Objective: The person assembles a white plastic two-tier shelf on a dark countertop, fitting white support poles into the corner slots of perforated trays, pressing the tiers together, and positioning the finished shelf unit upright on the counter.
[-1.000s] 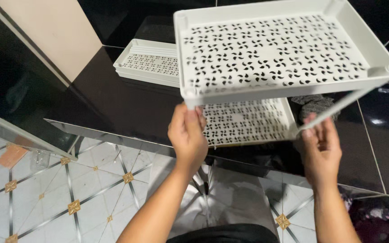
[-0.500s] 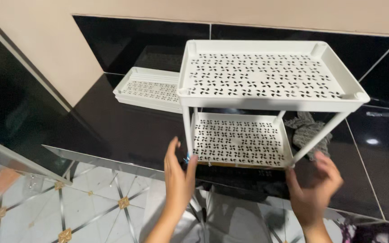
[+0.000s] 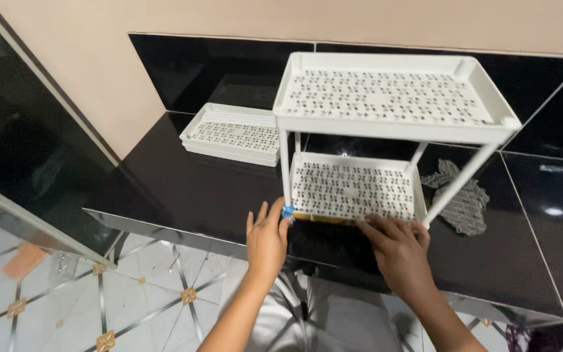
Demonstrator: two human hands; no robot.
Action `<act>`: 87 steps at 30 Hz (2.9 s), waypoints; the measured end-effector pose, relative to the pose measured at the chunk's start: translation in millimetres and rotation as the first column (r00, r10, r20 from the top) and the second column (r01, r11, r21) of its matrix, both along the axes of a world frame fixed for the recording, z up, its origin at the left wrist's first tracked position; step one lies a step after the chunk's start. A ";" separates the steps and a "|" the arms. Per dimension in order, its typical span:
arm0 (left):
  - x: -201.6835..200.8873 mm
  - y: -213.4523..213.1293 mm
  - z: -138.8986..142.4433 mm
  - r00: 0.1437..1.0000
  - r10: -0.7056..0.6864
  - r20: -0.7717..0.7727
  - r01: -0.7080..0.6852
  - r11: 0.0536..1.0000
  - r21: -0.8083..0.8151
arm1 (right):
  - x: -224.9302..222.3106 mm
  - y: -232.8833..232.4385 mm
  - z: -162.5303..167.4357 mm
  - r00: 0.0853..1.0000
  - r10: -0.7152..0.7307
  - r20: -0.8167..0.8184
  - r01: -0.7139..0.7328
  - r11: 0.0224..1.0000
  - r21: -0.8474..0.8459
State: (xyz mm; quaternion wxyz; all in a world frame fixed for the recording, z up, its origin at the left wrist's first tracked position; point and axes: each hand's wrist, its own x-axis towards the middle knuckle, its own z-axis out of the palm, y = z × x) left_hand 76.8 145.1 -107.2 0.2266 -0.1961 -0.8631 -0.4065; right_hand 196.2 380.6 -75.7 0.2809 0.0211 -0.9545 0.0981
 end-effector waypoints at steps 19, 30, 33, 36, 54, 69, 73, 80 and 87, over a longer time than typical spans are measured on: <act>36.4 -5.3 22.4 0.978 -0.035 0.203 0.089 0.961 -0.263 | 16.0 -14.7 0.4 1.000 0.017 -0.011 -0.018 0.996 -0.087; 21.5 -2.6 22.3 0.998 0.004 0.058 0.017 0.935 -0.356 | 5.5 -5.9 1.3 1.000 0.008 0.017 -0.007 0.998 -0.069; 19.4 -13.9 25.6 0.998 0.019 0.065 0.008 0.920 -0.391 | 5.8 -7.5 -2.6 1.000 -0.012 -0.006 0.011 0.998 -0.056; 13.1 -24.4 31.2 0.998 0.053 0.021 -0.041 0.925 -0.377 | 2.2 -7.8 -7.0 0.999 -0.039 -0.022 0.038 0.999 -0.009; -9.0 -81.0 42.8 0.969 0.001 -0.249 -0.080 0.948 -0.307 | 0.3 4.7 -20.0 0.999 0.005 -0.050 -0.006 1.000 -0.018; 131.3 -104.0 18.5 0.935 -0.217 -0.280 0.124 0.941 -0.315 | 9.6 3.7 -21.7 0.996 0.025 -0.080 -0.026 1.000 -0.005; 165.3 -93.9 10.9 0.939 -0.283 -0.193 0.233 0.941 -0.246 | 12.4 6.7 -22.1 0.995 0.044 -0.089 -0.042 0.999 0.017; 190.4 -71.0 0.3 0.924 -0.338 -0.180 0.296 0.928 -0.225 | 16.4 3.3 -21.7 0.987 0.096 -0.127 -0.104 0.993 -0.061; 190.6 -65.4 -3.8 0.914 -0.338 -0.226 0.313 0.939 -0.140 | 36.0 -37.7 18.7 0.970 0.180 -0.165 -0.207 0.963 -0.170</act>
